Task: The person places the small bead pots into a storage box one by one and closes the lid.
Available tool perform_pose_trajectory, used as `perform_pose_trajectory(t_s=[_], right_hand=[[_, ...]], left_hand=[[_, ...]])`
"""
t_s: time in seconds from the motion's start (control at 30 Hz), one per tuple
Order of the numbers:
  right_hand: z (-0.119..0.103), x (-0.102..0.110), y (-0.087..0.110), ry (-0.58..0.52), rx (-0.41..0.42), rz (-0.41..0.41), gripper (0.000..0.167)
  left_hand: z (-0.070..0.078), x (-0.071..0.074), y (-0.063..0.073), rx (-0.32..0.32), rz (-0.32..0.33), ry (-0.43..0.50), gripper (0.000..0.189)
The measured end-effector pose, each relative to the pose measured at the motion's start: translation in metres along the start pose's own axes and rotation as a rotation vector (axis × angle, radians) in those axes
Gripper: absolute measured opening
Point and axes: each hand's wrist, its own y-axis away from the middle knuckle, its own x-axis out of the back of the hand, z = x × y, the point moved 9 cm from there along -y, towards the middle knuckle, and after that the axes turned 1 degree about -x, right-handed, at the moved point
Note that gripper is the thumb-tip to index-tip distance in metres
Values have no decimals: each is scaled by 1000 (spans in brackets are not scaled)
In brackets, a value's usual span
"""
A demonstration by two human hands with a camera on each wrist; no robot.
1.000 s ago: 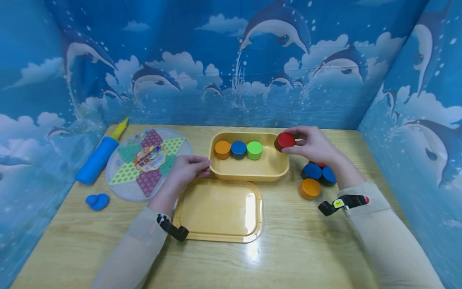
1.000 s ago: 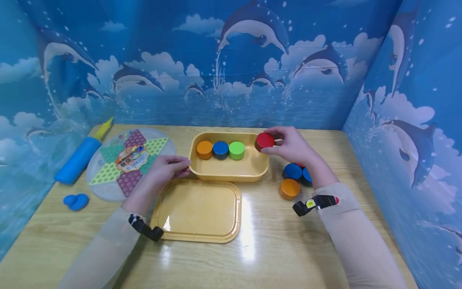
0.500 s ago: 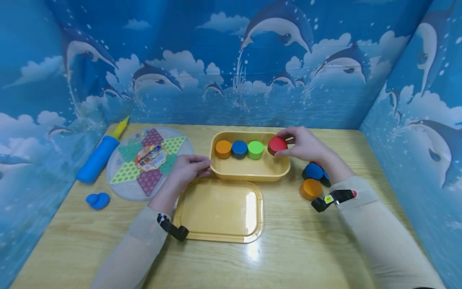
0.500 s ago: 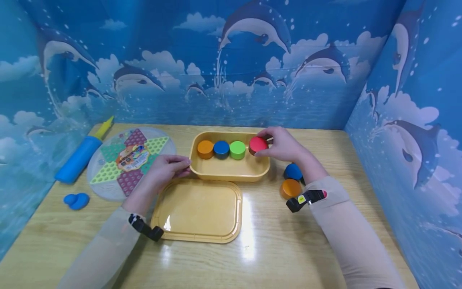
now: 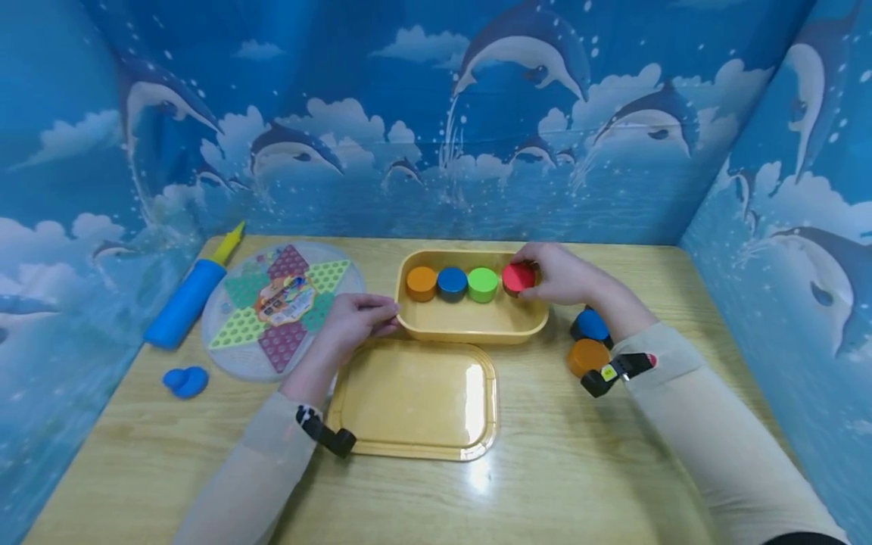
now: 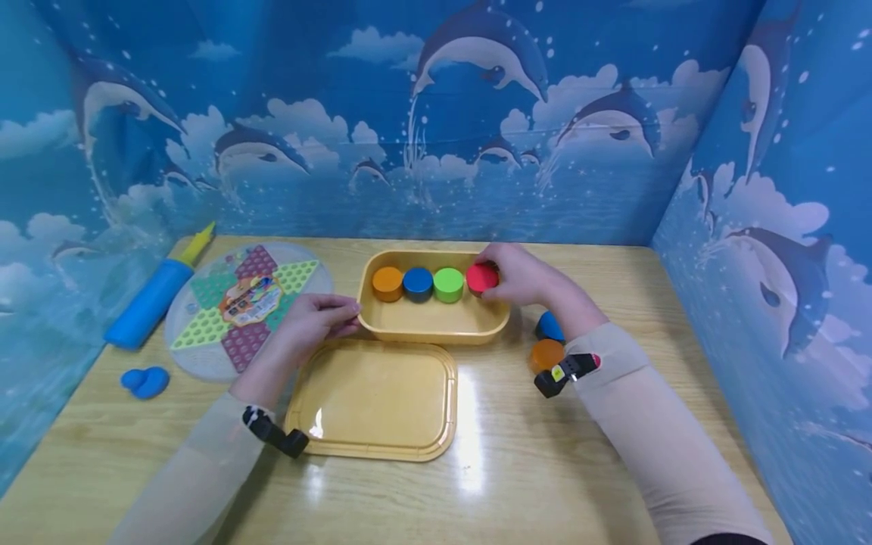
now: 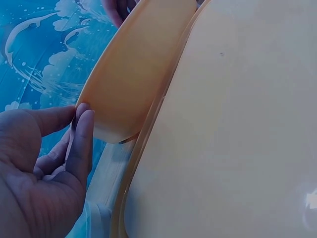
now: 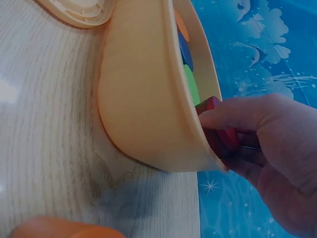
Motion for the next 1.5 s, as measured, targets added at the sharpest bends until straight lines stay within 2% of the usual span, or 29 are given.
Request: perform_pose_trajectory(t_s=[0.2,0.4,0.67,1.03,1.3,1.5], right_hand=[[-5,-8,-2,92,15,-42,52],[-4,-8,-4,152,8,-22,54],[1,-14,-4,44,-8,-46,55],[3,-19,-5,122,27,-38,54],[2,-18,-2,111,46,12,52],[-1,-8,7,69,42,67,52]], left_hand=[[0,-2,1,11,12,-9,25],[0,0,-1,14,26,-16,24],[0,1,1,10,21,-9,27],[2,-1,3,11,24,-14,26],[1,-1,1,10,20,-7,27],[1,0,1,-10,5,-4,28]])
